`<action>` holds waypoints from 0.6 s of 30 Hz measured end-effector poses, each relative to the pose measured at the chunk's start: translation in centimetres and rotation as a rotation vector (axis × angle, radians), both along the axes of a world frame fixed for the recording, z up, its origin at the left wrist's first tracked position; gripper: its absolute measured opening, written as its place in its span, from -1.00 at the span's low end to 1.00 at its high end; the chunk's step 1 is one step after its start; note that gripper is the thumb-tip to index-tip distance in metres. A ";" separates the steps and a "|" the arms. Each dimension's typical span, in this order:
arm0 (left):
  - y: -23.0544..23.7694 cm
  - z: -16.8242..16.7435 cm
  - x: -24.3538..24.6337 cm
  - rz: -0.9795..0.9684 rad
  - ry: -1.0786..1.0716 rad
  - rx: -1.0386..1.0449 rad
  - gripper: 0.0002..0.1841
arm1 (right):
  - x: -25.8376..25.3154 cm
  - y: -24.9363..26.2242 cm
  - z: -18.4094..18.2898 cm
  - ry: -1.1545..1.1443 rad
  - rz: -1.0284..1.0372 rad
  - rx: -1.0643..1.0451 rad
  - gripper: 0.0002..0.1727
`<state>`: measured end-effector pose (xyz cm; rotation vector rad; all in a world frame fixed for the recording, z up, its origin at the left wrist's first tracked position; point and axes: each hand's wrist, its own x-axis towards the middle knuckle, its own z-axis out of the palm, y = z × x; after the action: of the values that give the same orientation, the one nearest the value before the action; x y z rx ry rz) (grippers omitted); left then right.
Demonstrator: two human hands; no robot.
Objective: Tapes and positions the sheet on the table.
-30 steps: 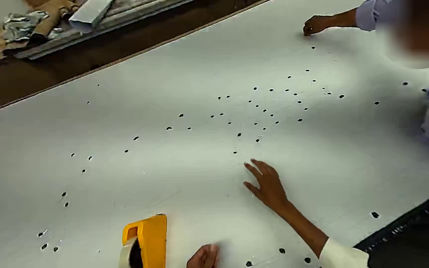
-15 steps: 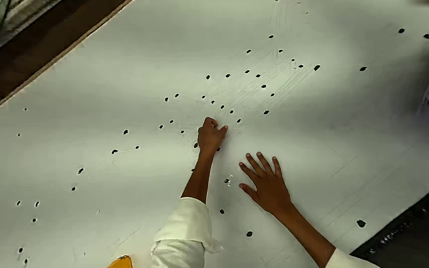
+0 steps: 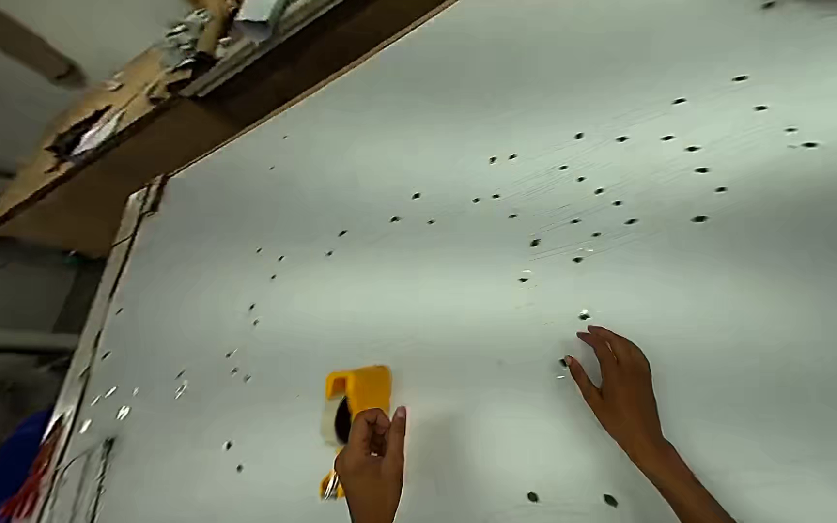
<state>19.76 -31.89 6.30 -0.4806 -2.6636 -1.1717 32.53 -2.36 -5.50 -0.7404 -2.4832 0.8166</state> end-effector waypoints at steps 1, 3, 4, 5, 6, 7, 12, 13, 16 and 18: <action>-3.7 0.5 0.5 0.129 0.032 -0.013 -0.79 | -0.9 -3.0 0.6 0.022 0.074 -0.055 -0.44; -10.1 0.7 0.9 0.349 0.021 -0.078 -0.76 | -2.5 -9.6 2.3 0.031 0.285 -0.202 -0.53; -12.6 0.4 0.7 0.396 -0.046 -0.092 -0.72 | -3.4 -12.9 3.0 0.023 0.398 -0.249 -0.55; -14.8 0.1 0.4 0.393 -0.163 -0.065 -0.66 | -4.3 -16.1 3.8 0.005 0.498 -0.272 -0.56; -16.4 -0.4 0.1 0.360 -0.304 -0.027 -0.59 | -5.0 -19.0 4.4 -0.016 0.580 -0.288 -0.55; -17.5 -1.1 -0.4 0.316 -0.434 0.018 -0.56 | -5.7 -21.7 4.8 -0.017 0.637 -0.280 -0.53; -18.3 -2.5 -1.7 0.178 -0.663 0.170 -0.72 | -8.0 -30.1 5.4 -0.096 0.754 -0.224 -0.41; -18.1 -2.3 -1.9 0.174 -0.634 0.186 -0.79 | -8.5 -30.9 5.2 -0.081 0.748 -0.181 -0.46; -18.2 -0.6 -1.1 0.183 -0.565 0.256 -0.88 | -8.8 -32.1 4.9 -0.007 0.699 -0.041 -0.63; -18.8 0.8 -0.2 0.183 -0.555 0.280 -0.87 | -8.7 -32.3 5.3 -0.004 0.679 0.000 -0.66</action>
<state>19.60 -50.64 7.14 0.1613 -2.8089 -1.7891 23.79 -34.66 -0.20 0.1357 -2.7548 1.0262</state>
